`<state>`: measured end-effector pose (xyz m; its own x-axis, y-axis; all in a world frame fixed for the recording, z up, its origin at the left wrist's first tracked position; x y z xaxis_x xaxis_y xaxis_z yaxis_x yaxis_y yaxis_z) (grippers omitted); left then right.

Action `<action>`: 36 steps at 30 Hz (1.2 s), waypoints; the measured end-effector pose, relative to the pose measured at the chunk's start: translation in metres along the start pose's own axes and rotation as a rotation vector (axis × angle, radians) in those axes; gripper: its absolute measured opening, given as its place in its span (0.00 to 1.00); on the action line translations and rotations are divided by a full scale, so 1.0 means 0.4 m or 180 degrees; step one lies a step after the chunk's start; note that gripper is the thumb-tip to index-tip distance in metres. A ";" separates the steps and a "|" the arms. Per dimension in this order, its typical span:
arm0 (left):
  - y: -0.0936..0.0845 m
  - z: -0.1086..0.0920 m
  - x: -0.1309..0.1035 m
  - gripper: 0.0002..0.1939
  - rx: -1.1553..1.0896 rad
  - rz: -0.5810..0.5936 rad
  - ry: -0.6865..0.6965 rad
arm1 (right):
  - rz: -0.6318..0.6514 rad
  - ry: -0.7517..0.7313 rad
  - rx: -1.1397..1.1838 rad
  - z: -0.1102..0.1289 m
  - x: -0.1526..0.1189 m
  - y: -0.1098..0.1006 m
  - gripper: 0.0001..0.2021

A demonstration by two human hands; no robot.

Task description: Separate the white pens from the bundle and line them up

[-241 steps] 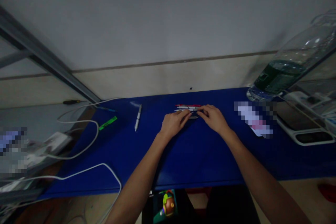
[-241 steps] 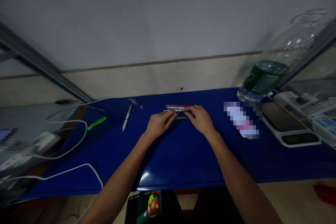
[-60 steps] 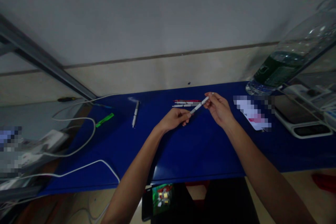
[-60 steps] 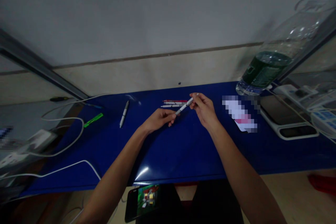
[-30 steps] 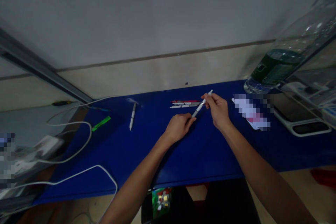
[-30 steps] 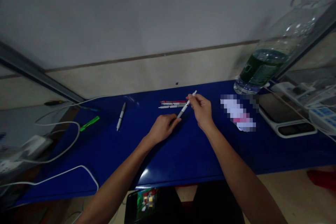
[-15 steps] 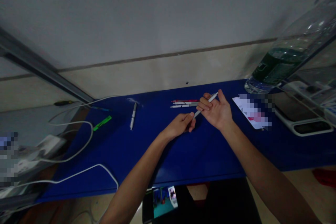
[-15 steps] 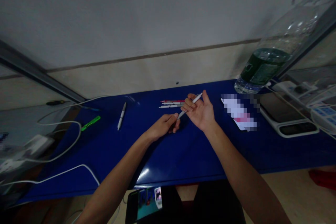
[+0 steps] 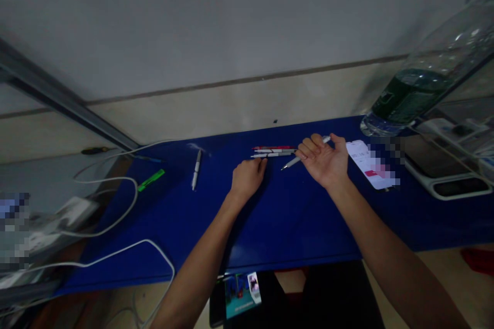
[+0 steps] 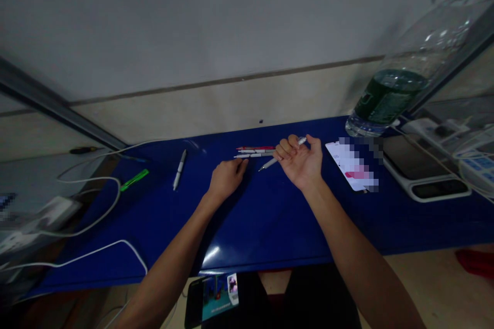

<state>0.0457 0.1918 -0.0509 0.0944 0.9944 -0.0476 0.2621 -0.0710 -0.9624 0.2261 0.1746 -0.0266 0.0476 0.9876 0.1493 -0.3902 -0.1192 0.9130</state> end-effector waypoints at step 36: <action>0.016 -0.039 -0.016 0.23 0.0371 0.0239 0.0532 | -0.0206 -0.0050 -0.0315 -0.005 -0.003 -0.021 0.22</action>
<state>0.0617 0.1839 -0.0527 0.2701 0.9591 -0.0848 0.1364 -0.1253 -0.9827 0.2277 0.1747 -0.0352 0.0897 0.9912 0.0978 -0.4746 -0.0438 0.8791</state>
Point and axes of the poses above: each hand's wrist, its own x-axis towards the middle knuckle, its own y-axis out of the palm, z = x × y, the point moved 10 cm from there along x, towards the middle knuckle, and after that the axes turned 10 degrees about -y, right-handed, at the moved point
